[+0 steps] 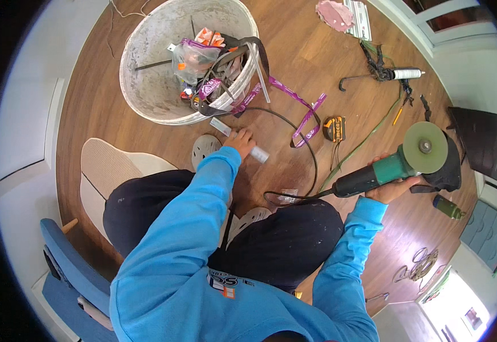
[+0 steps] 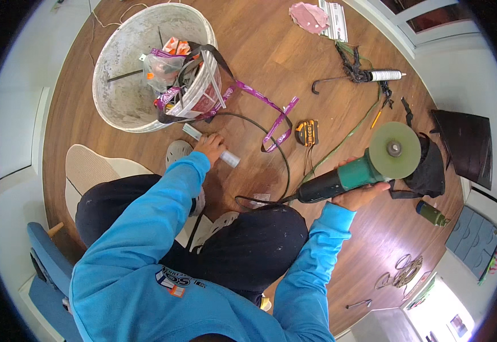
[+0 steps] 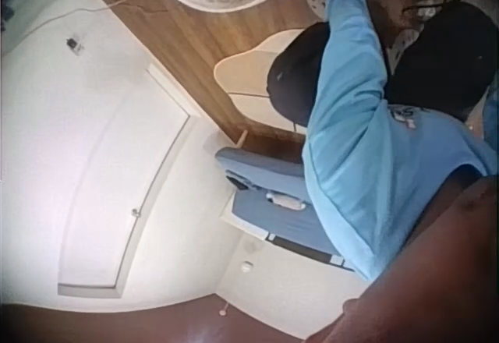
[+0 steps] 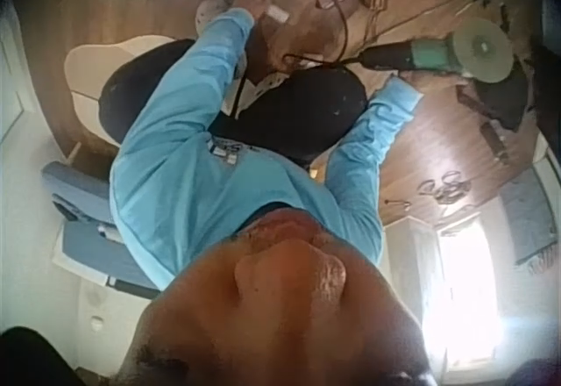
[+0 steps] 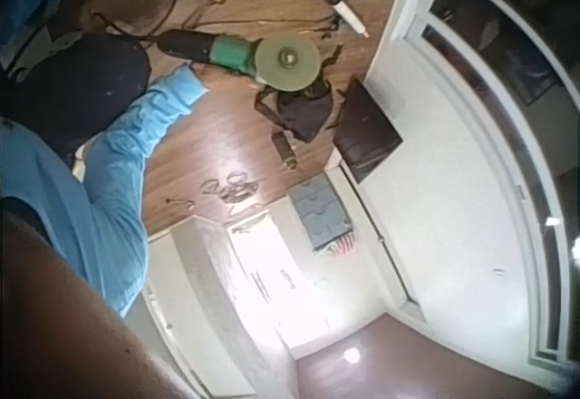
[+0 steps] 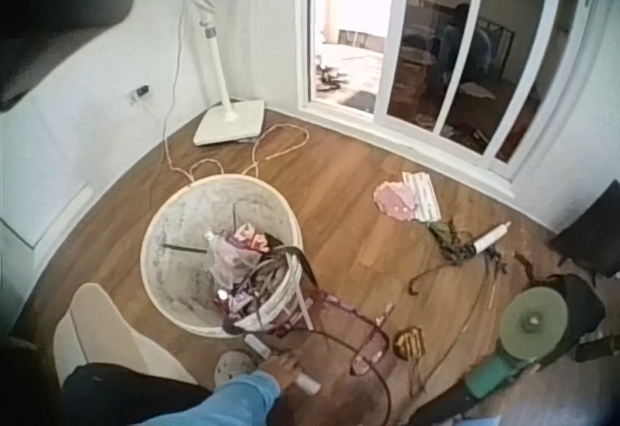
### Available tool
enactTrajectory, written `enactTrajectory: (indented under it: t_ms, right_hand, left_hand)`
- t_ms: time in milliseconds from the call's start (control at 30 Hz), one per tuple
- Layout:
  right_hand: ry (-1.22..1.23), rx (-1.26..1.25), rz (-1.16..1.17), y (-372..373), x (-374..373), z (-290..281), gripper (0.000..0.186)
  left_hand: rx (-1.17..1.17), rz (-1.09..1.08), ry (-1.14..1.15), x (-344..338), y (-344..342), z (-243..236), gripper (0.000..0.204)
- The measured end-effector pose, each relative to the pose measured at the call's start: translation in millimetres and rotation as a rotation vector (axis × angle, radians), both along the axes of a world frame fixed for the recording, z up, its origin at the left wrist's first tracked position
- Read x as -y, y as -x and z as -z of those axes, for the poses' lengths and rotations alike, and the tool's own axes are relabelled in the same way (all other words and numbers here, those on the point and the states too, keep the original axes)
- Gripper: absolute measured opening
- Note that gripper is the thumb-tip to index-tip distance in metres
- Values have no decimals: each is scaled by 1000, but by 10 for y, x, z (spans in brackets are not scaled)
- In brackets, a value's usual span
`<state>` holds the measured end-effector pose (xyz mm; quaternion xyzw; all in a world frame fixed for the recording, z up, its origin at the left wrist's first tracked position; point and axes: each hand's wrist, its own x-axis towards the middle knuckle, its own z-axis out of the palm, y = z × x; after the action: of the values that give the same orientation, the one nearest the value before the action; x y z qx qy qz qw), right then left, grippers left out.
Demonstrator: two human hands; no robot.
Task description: Measure, cut, and fit plastic trim pieces onto a glass sliding door frame using an angle grinder and sealant.
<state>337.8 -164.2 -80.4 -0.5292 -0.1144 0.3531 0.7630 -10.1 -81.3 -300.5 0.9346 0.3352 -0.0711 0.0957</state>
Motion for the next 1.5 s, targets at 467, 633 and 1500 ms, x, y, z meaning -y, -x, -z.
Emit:
enactTrajectory:
  t_ms: [467,633,1500]
  right_hand:
    - [-148,303,-350,63,-1215,-1071,88]
    - [-85,282,-640,899,-1646,-1263,83]
    - [96,773,-1201,2550,-1485,-876,46]
  left_hand:
    - [197,-169,541,-720,482,-3420,27]
    - [540,-807,372,-759,1747,-3383,28]
    - [602,-948,320,-673,1907,-2673,34]
